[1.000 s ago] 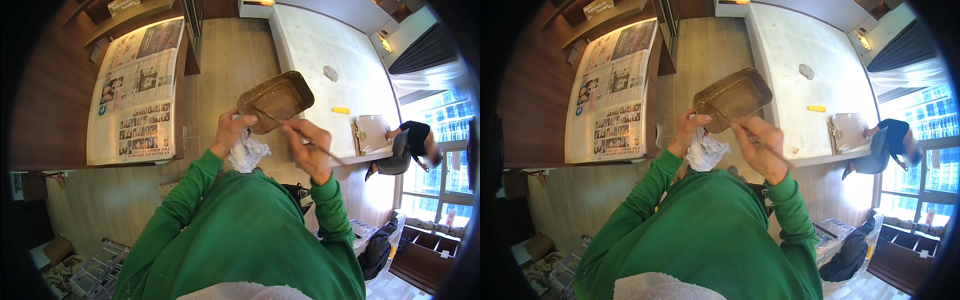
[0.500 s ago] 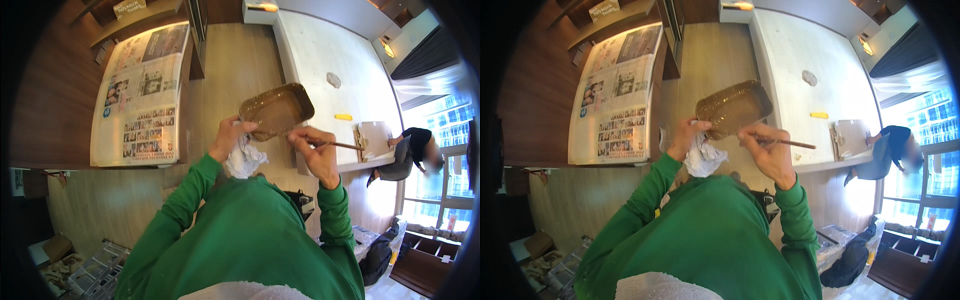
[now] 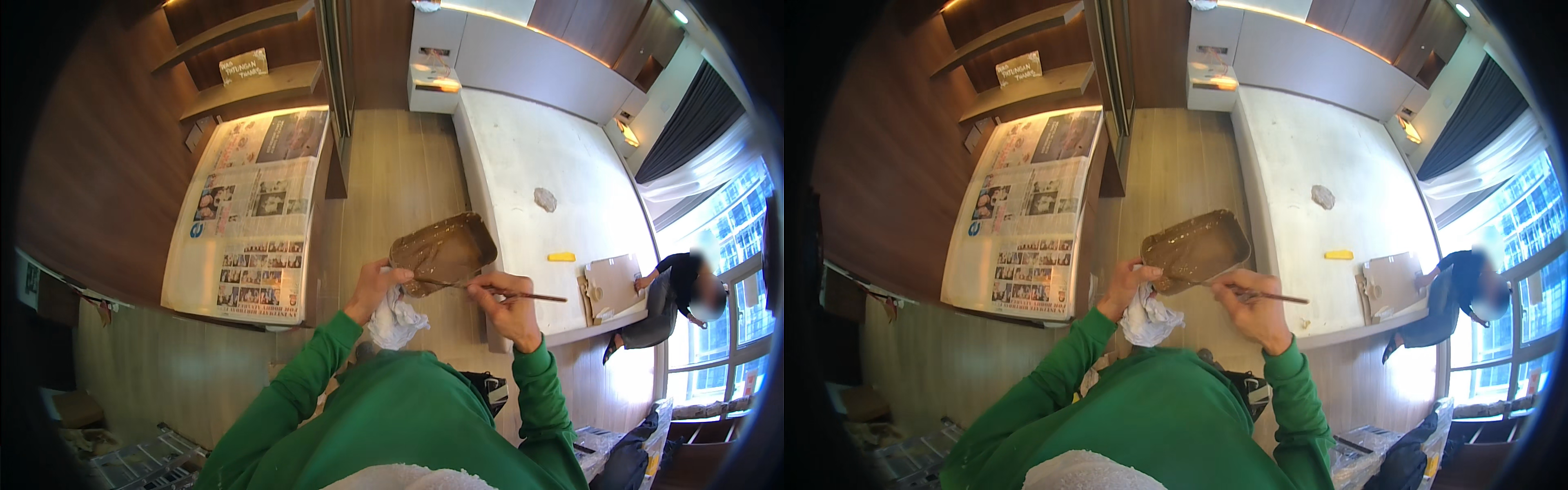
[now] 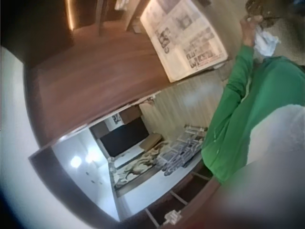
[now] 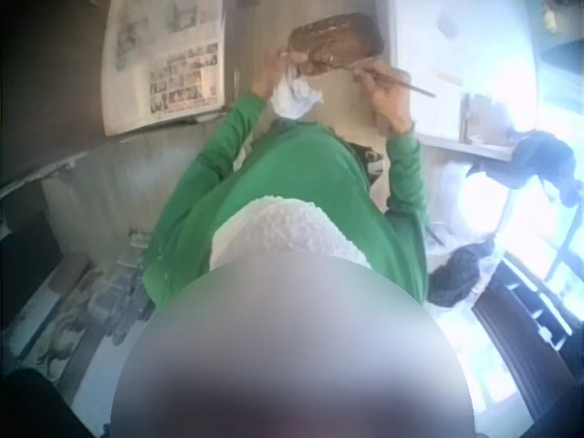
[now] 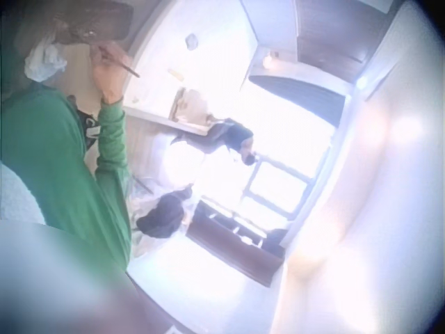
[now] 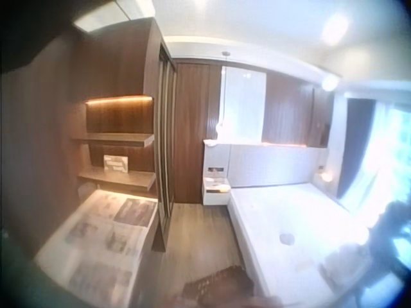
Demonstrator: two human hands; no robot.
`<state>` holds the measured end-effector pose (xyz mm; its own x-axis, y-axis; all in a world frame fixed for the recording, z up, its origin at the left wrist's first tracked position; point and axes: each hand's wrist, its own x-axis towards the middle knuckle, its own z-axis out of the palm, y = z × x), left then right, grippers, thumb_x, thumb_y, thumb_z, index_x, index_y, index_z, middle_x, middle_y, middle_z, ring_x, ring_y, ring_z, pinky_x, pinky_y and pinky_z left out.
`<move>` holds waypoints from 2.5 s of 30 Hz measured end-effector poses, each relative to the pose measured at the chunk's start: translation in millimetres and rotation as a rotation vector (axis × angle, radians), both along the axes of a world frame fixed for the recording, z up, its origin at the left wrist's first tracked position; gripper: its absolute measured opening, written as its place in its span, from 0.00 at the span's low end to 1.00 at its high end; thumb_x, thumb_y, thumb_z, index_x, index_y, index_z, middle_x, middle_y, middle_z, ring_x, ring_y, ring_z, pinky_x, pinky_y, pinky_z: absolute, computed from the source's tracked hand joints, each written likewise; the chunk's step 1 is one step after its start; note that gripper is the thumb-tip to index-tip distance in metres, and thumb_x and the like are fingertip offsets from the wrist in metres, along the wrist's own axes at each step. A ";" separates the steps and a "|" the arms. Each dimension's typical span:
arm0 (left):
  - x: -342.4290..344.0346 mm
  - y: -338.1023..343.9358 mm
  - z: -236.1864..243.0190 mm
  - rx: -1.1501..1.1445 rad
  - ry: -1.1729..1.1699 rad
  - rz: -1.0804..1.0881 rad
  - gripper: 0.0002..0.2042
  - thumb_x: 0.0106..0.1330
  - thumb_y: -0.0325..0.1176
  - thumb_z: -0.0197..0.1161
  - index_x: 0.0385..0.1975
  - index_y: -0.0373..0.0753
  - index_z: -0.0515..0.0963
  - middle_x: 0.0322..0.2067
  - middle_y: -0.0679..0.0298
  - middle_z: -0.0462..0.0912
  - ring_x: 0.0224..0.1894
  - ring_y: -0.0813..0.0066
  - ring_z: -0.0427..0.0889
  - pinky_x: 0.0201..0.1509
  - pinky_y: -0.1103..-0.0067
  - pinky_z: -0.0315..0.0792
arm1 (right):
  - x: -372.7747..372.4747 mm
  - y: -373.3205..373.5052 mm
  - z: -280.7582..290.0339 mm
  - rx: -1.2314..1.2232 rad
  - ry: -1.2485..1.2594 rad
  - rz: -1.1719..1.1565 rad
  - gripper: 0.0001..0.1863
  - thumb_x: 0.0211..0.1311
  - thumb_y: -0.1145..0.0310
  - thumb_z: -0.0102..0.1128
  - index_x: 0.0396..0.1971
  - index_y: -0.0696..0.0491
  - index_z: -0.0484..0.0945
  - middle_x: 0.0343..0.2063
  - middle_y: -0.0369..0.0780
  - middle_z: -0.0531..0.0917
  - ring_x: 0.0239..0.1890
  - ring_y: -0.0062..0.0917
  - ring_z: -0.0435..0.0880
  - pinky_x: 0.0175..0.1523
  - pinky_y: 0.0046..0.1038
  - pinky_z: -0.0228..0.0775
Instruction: The person holds a paint tray and stirs brown paint with a brush. They pour more paint from a can into the tray and continue stirring. The person briefly touches a white surface with a finger and then resumes stirring the paint.
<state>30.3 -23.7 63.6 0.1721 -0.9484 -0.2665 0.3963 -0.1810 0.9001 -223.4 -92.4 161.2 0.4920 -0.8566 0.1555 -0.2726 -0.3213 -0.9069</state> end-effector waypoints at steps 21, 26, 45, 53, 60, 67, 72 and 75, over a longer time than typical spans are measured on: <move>4.3 -7.9 -12.8 -0.015 -0.068 -0.030 0.16 0.64 0.36 0.72 0.44 0.29 0.83 0.33 0.61 0.86 0.29 0.78 0.83 0.32 0.78 0.78 | 2.1 -26.0 -10.9 0.000 -0.006 0.149 0.06 0.65 0.71 0.67 0.35 0.60 0.86 0.24 0.40 0.88 0.28 0.21 0.86 0.35 0.26 0.76; 5.5 -5.7 -13.9 -0.072 -0.063 -0.022 0.16 0.64 0.37 0.72 0.43 0.30 0.84 0.34 0.62 0.86 0.30 0.78 0.83 0.32 0.78 0.78 | -3.0 -37.9 -0.9 0.037 -0.055 -0.048 0.07 0.64 0.70 0.68 0.33 0.60 0.87 0.24 0.41 0.87 0.27 0.22 0.86 0.34 0.24 0.75; 3.5 -13.5 -31.9 -0.051 -0.034 -0.033 0.15 0.64 0.37 0.70 0.42 0.30 0.84 0.34 0.62 0.87 0.33 0.78 0.84 0.37 0.78 0.78 | 16.2 -31.0 8.0 -0.153 0.030 0.045 0.07 0.62 0.70 0.67 0.33 0.58 0.86 0.25 0.42 0.86 0.27 0.27 0.85 0.36 0.32 0.75; -4.0 -7.1 -19.0 -0.070 -0.074 0.087 0.13 0.63 0.37 0.70 0.39 0.32 0.83 0.32 0.62 0.85 0.28 0.75 0.83 0.29 0.76 0.79 | 9.1 -41.7 3.0 -0.356 -0.016 -0.142 0.12 0.70 0.68 0.67 0.34 0.63 0.86 0.23 0.37 0.87 0.27 0.14 0.80 0.35 0.22 0.73; -10.1 -6.6 1.3 -0.041 0.061 0.139 0.15 0.62 0.36 0.71 0.41 0.31 0.81 0.33 0.62 0.83 0.28 0.76 0.81 0.29 0.77 0.77 | 23.2 -5.7 19.3 -0.296 0.128 0.072 0.06 0.66 0.75 0.67 0.36 0.63 0.86 0.28 0.39 0.89 0.29 0.20 0.86 0.38 0.22 0.78; -17.8 -4.3 -1.3 -0.033 0.087 0.158 0.19 0.58 0.37 0.74 0.44 0.31 0.82 0.31 0.63 0.83 0.27 0.78 0.80 0.31 0.79 0.76 | 28.0 -19.4 15.5 -0.311 0.050 -0.082 0.05 0.65 0.76 0.66 0.35 0.61 0.87 0.27 0.42 0.88 0.28 0.20 0.86 0.35 0.23 0.78; -15.6 -7.1 -5.6 -0.028 0.080 0.184 0.19 0.58 0.37 0.74 0.44 0.31 0.82 0.31 0.63 0.83 0.27 0.78 0.80 0.32 0.80 0.76 | 19.8 -10.8 10.0 -0.243 0.284 0.045 0.04 0.65 0.79 0.64 0.34 0.63 0.86 0.28 0.42 0.88 0.31 0.20 0.88 0.40 0.22 0.80; -16.8 -6.7 -5.2 -0.023 0.082 0.160 0.19 0.58 0.37 0.74 0.44 0.30 0.82 0.31 0.63 0.83 0.28 0.78 0.81 0.32 0.79 0.76 | 16.8 -13.3 11.5 -0.176 0.074 -0.105 0.05 0.68 0.77 0.65 0.35 0.64 0.86 0.28 0.40 0.88 0.30 0.20 0.87 0.38 0.21 0.79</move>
<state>13.5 -30.4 58.4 0.2995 -0.9168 -0.2642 0.4908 -0.0894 0.8667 -206.6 -105.8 172.7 0.4173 -0.8666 0.2738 -0.3765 -0.4391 -0.8158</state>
